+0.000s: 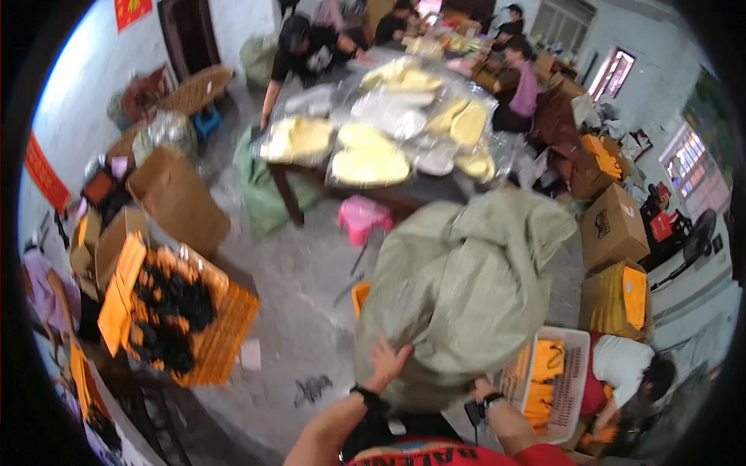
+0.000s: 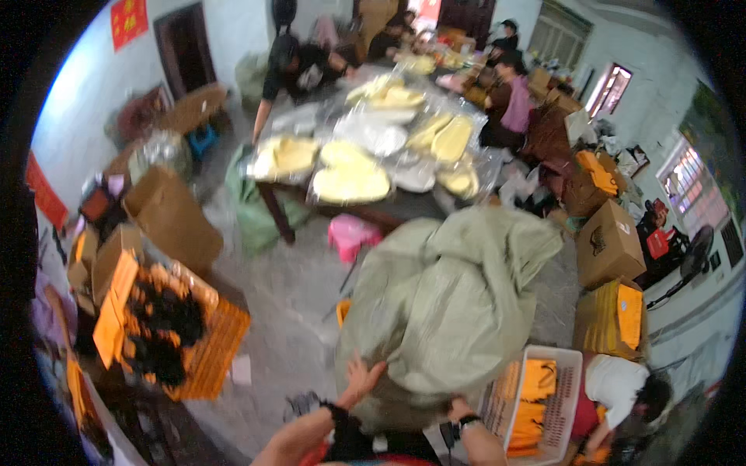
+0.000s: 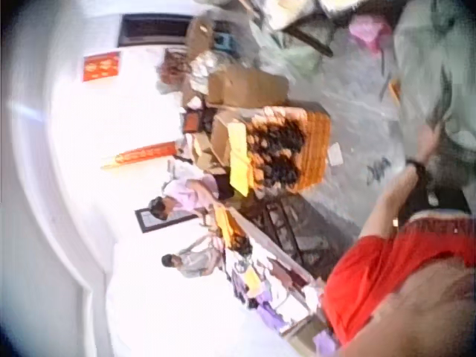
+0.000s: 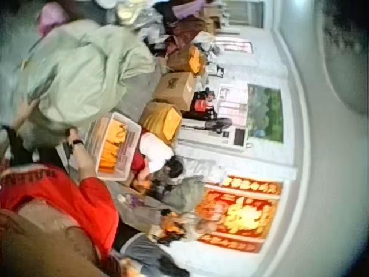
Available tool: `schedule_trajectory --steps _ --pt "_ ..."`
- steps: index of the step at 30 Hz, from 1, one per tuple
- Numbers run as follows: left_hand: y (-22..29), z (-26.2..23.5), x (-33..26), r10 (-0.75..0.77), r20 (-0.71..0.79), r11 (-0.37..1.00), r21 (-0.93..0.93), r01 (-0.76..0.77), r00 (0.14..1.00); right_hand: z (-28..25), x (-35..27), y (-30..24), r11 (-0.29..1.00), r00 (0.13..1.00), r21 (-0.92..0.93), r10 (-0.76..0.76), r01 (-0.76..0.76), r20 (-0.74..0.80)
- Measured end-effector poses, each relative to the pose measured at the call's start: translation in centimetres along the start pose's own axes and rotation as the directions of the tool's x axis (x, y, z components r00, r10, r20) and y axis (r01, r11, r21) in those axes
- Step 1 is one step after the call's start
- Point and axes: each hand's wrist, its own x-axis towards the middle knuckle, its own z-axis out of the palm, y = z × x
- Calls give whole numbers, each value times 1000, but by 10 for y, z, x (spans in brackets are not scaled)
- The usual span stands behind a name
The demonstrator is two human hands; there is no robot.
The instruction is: The recorder is packing finished shoes into plastic bags and arranging them on a workspace.
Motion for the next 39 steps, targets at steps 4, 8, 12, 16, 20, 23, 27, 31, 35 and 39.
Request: schedule_trajectory --steps 4,8,12,16,20,23,27,31,35,39 --pt "58 6 -3 69 183 996 48 -79 981 5 10 71 995 945 -95 -43 13 -324" --pt "50 -17 -2 120 118 993 4 -121 986 10 39 51 988 935 154 65 -11 -348" --pt "45 -31 20 218 49 975 35 -220 975 -2 82 20 812 984 557 -158 175 -79" --pt "38 -60 42 165 -73 971 187 -149 984 -28 29 -124 927 996 364 -92 94 -22" --pt "45 -82 68 142 -135 982 140 -123 981 -23 31 -147 908 941 252 -310 335 -135" --pt "42 -102 84 177 -138 972 179 -151 975 14 62 -140 808 836 247 -464 535 -293" --pt "13 -125 109 293 -207 939 246 -240 934 37 89 -183 98 933 972 -274 -215 234" --pt "12 -121 112 317 -197 922 295 -253 928 15 65 -203 274 953 922 -49 -274 298" --pt "6 -124 110 317 -269 934 253 -251 909 9 35 -175 898 911 272 -390 345 132" --pt "18 -136 108 320 -312 947 133 -292 895 -49 -16 -99 889 840 122 -456 441 294"
